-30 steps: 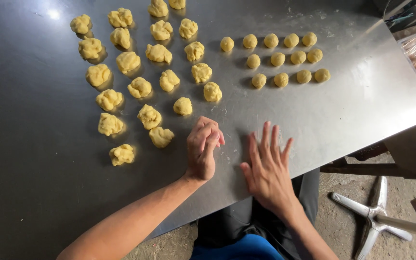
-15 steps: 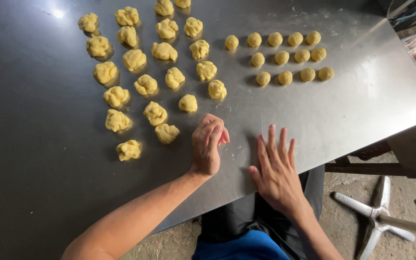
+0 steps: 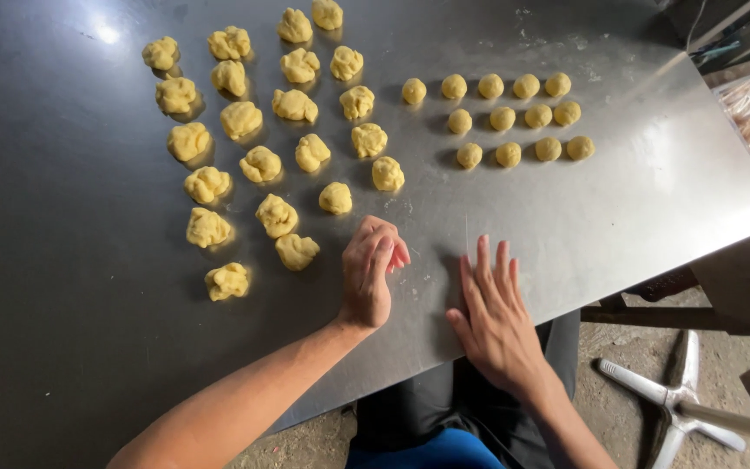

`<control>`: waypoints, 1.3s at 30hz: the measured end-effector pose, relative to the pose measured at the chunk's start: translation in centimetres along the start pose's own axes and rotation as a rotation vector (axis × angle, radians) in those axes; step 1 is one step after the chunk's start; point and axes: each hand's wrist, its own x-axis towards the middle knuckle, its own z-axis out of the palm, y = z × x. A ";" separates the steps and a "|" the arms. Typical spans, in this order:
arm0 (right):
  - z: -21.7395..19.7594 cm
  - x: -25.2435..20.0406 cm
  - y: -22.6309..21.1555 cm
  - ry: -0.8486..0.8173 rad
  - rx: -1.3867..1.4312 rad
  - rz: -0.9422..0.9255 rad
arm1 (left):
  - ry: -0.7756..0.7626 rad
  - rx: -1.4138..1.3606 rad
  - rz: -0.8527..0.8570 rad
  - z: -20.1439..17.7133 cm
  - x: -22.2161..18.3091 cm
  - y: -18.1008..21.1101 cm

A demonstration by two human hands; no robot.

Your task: Arranging small portions of dough into a neat 3x5 grid on a stainless steel work table.

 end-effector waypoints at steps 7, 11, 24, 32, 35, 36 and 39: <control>1.4 5.1 -1.8 -0.059 0.030 -0.067 | -0.028 -0.013 -0.036 -0.1 0.3 0.5; 1.3 4.3 -0.2 0.039 -0.046 0.042 | -0.029 -0.011 -0.044 -0.1 0.6 0.6; 1.9 6.0 -2.1 0.082 -0.067 0.046 | -0.062 -0.073 -0.064 0.1 0.5 -0.6; 0.1 1.6 -3.0 -0.011 -0.142 0.217 | -0.035 -0.082 -0.056 0.3 0.6 -0.3; 1.4 3.1 -5.3 -0.011 -0.121 0.104 | -0.014 -0.065 -0.020 0.0 0.2 -0.9; 1.8 4.0 -5.2 0.011 -0.111 0.070 | -0.010 -0.075 -0.023 0.0 0.2 -1.2; 1.9 5.7 -3.5 0.034 -0.098 0.050 | -0.005 -0.070 -0.014 0.1 0.4 -1.2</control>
